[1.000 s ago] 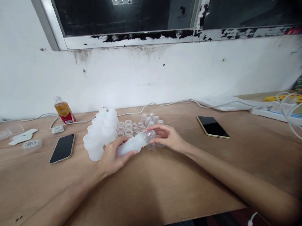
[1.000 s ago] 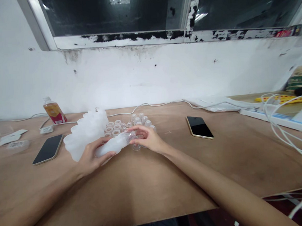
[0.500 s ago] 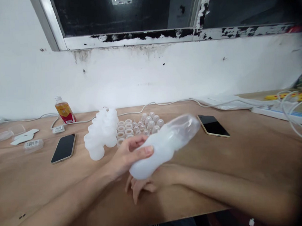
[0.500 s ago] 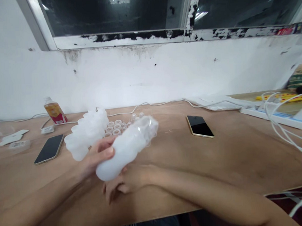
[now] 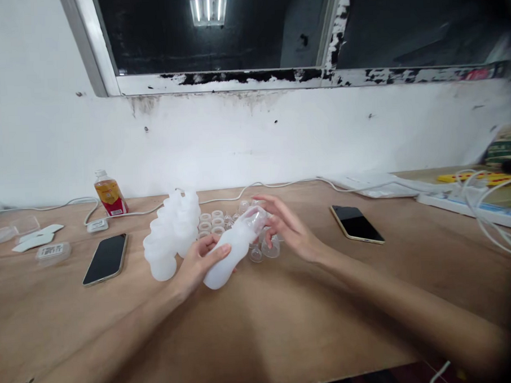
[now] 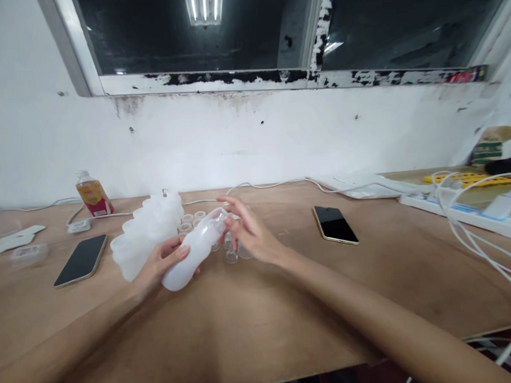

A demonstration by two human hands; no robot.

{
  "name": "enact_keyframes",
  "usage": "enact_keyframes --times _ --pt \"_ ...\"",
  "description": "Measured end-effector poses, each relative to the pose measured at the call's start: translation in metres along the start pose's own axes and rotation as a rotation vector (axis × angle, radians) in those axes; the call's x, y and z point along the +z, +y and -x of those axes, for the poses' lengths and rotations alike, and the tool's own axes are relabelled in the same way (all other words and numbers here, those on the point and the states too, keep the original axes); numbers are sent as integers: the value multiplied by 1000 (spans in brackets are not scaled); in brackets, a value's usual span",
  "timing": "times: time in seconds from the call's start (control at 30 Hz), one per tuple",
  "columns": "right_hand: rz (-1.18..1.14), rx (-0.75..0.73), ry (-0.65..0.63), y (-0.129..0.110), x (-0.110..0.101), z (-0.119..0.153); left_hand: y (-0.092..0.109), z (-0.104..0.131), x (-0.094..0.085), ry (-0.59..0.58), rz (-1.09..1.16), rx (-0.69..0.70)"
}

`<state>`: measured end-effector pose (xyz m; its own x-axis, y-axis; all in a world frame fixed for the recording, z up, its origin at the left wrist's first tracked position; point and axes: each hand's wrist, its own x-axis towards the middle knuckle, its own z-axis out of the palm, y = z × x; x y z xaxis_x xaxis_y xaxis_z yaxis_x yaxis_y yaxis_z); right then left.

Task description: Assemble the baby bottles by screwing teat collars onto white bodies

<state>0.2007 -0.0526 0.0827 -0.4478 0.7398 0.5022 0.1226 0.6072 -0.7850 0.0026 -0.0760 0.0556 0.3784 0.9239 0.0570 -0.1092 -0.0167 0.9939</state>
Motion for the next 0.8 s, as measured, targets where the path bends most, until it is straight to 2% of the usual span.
enact_keyframes --times 0.1,0.2,0.3,0.43,0.53,0.6,0.67,0.73,0.8 --pt "215 -8 -45 -1 8 -1 -9 4 0 -3 -44 6" --pt "322 -71 -59 4 16 2 -14 7 -2 32 -134 34" --pt "319 -123 -67 9 20 7 -15 8 -2 0 -123 25" --pt "293 -153 -6 10 20 8 -13 5 3 -58 9 -5" --pt "289 -139 -52 1 16 -1 -9 -2 9 -53 21 20" --pt "327 -124 -117 -10 7 -10 -5 -7 12 -24 -42 90" --pt "413 -118 -125 -20 -12 -21 -2 -11 12 12 -171 229" --pt "527 -121 13 -24 -41 -33 -1 -11 9 67 -359 382" --pt "689 -18 246 -15 -77 -47 -4 -6 1 120 -581 486"
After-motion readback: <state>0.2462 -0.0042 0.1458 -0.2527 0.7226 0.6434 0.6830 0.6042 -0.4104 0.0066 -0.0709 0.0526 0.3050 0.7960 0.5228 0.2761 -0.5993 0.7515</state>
